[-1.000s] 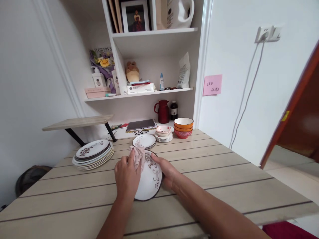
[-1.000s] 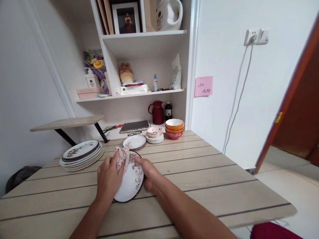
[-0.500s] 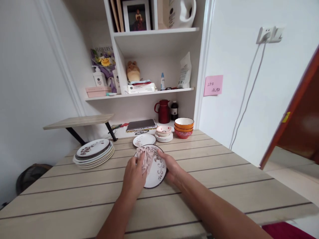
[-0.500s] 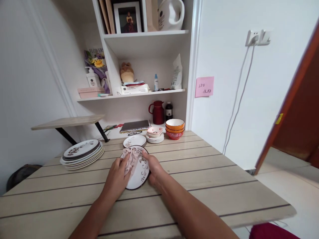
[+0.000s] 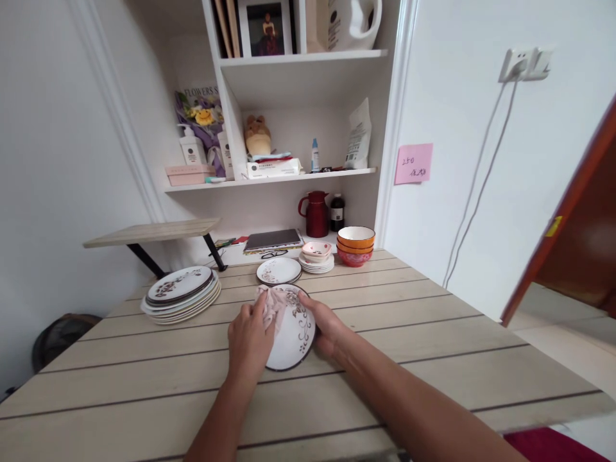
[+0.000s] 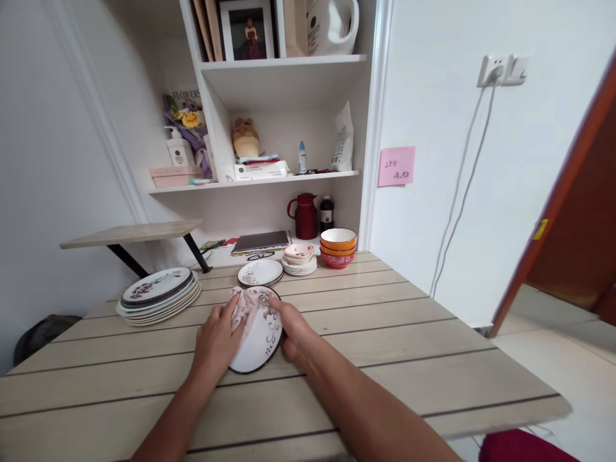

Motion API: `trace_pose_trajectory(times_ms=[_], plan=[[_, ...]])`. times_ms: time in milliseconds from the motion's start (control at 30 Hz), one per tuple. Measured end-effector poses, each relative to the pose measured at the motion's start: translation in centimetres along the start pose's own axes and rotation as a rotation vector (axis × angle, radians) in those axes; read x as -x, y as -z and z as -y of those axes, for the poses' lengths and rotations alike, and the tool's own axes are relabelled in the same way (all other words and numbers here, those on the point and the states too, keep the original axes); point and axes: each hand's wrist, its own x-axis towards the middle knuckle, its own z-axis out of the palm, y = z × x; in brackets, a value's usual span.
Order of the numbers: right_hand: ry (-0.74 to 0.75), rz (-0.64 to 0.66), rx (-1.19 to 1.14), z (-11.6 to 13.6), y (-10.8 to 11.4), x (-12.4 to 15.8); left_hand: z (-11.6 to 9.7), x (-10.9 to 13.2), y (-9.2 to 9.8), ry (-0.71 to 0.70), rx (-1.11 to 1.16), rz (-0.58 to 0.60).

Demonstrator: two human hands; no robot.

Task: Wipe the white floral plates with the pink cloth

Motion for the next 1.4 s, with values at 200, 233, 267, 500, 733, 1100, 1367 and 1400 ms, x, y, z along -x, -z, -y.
trace_pose_trajectory(times_ms=[200, 233, 267, 500, 733, 1100, 1367, 1400], plan=[[-0.026, 0.022, -0.048, 0.1, 0.1, 0.0, -0.5, 0.2, 0.3, 0.041, -0.029, 0.0], [-0.026, 0.028, -0.06, 0.2, 0.2, 0.0, -0.6, 0.3, 0.2, 0.028, -0.028, -0.005], [-0.024, 0.029, -0.073, 0.3, 0.2, 0.1, -0.6, 0.3, 0.2, 0.015, -0.024, -0.009], [0.052, -0.005, -0.101, 0.8, -0.1, 0.5, -0.1, 0.2, -0.7, -0.104, 0.1, -0.011], [0.061, 0.001, -0.066, 0.8, 0.0, 0.5, 0.3, 0.2, -1.3, -0.183, 0.121, 0.035], [0.027, 0.009, -0.042, 0.1, -0.1, 0.3, -0.4, 0.2, 0.3, 0.037, 0.035, 0.102], [0.006, -0.004, -0.047, 0.1, -0.1, 0.2, -0.7, 0.3, 0.3, 0.109, 0.02, 0.105], [0.009, -0.006, -0.059, 0.2, 0.0, 0.2, -0.7, 0.3, 0.3, 0.078, 0.02, 0.098]])
